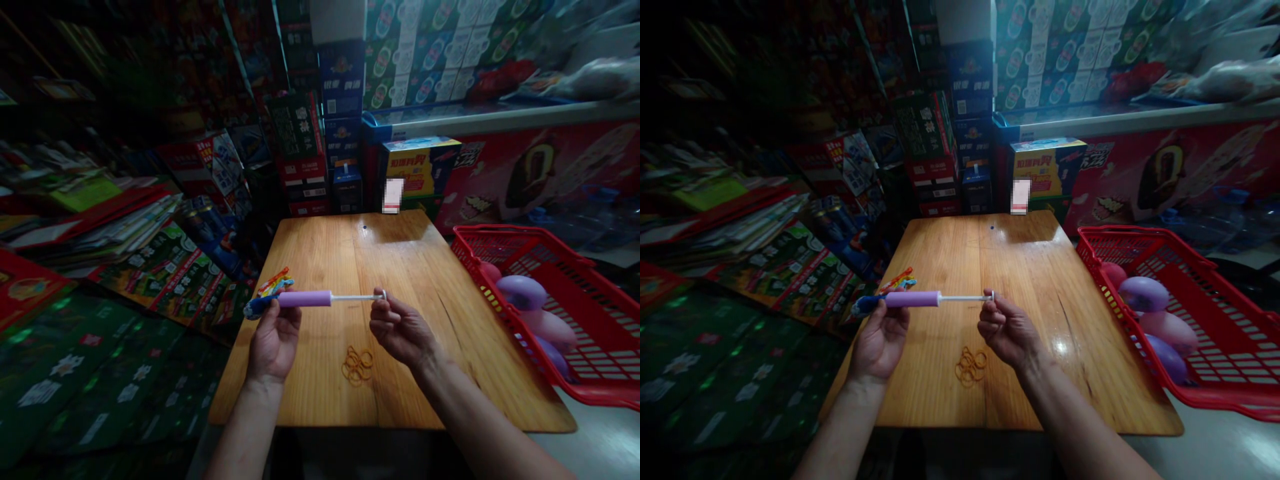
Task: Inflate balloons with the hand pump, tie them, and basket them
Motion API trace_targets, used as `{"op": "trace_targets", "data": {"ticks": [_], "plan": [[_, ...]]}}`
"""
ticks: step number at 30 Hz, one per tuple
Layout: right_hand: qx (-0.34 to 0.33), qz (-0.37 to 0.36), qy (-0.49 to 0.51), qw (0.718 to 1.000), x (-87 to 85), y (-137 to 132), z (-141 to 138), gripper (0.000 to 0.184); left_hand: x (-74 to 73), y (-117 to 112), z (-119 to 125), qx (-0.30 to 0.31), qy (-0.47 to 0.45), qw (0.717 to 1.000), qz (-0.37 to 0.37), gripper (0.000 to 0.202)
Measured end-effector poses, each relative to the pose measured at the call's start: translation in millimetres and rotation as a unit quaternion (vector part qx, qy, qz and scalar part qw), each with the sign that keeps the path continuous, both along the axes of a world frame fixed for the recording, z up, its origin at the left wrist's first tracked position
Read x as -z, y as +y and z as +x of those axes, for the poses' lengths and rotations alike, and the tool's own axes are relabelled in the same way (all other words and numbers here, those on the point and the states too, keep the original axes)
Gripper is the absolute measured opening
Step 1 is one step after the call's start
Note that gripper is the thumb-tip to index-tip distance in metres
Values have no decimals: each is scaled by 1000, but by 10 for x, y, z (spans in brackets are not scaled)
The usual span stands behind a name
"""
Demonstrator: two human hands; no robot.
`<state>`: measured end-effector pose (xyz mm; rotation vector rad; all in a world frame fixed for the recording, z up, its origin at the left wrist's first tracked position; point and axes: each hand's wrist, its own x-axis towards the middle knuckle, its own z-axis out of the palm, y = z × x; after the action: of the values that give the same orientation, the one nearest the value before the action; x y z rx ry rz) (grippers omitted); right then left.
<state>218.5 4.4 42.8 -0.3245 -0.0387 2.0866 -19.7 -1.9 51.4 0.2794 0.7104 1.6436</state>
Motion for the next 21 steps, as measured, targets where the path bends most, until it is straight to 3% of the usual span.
{"op": "trace_targets", "data": {"ticks": [7,17,21], "plan": [[-62,-32,12,998,138,-141,-213,17,46,-184,144,94,33,995,27,29],[-50,-57,24,997,163,-88,-291,21,76,-183,105,101,17,995,11,23],[-50,-40,-8,998,125,-67,-310,19,74,-151,93,70,18,997,10,19]]}}
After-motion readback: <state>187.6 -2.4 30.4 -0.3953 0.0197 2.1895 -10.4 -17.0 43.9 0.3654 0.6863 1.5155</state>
